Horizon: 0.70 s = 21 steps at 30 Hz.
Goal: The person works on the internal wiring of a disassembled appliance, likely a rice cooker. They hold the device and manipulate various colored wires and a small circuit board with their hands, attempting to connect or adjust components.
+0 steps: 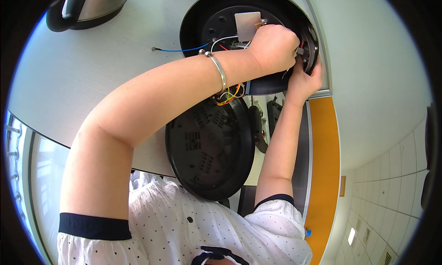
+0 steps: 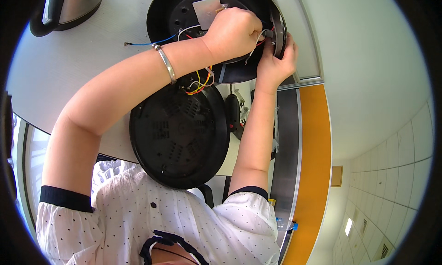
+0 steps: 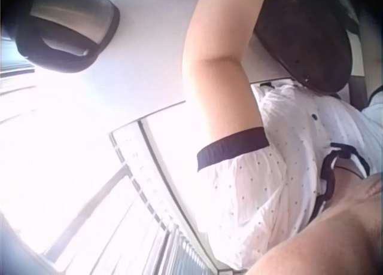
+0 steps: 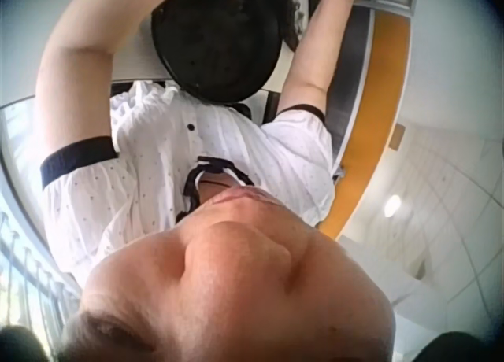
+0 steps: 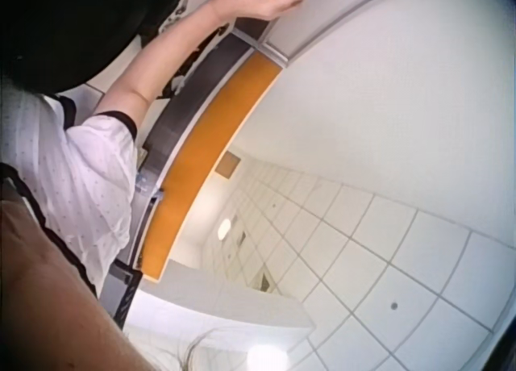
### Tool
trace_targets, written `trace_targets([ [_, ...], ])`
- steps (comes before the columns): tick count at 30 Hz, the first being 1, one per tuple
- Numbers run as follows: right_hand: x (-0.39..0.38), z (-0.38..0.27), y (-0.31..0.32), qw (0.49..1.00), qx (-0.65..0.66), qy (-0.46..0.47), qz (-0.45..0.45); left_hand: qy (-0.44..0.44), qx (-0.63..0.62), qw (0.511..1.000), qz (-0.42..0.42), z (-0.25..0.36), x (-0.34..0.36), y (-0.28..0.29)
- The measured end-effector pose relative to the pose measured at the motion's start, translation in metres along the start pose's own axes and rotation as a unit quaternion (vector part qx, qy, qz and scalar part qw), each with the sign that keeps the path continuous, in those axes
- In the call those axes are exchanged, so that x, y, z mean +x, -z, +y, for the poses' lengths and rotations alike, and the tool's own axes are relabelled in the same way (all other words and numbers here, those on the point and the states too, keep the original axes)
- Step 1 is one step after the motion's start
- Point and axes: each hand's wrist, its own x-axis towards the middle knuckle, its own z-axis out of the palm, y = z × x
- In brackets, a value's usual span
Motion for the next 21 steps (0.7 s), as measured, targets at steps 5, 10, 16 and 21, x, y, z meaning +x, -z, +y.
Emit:
trace_targets([
  [5,-0.001,0.0,-0.003,1.0,0.007,-0.019,-0.001,-0.019,0.023,0.999,0.021,-0.003,-0.001,-0.001],
  [10,0.003,-0.008,-0.001,0.999,-0.007,-0.033,-0.019,0.027,0.013,0.999,0.015,0.002,-0.001,0.001],
  [16,0.006,-0.008,0.0,0.997,0.039,-0.052,-0.028,0.049,0.003,0.998,0.032,0.007,-0.004,0.002],
  [21,0.006,-0.019,0.0,0.995,0.055,-0.077,-0.03,0.035,0.024,0.999,0.017,0.006,-0.005,0.003],
])
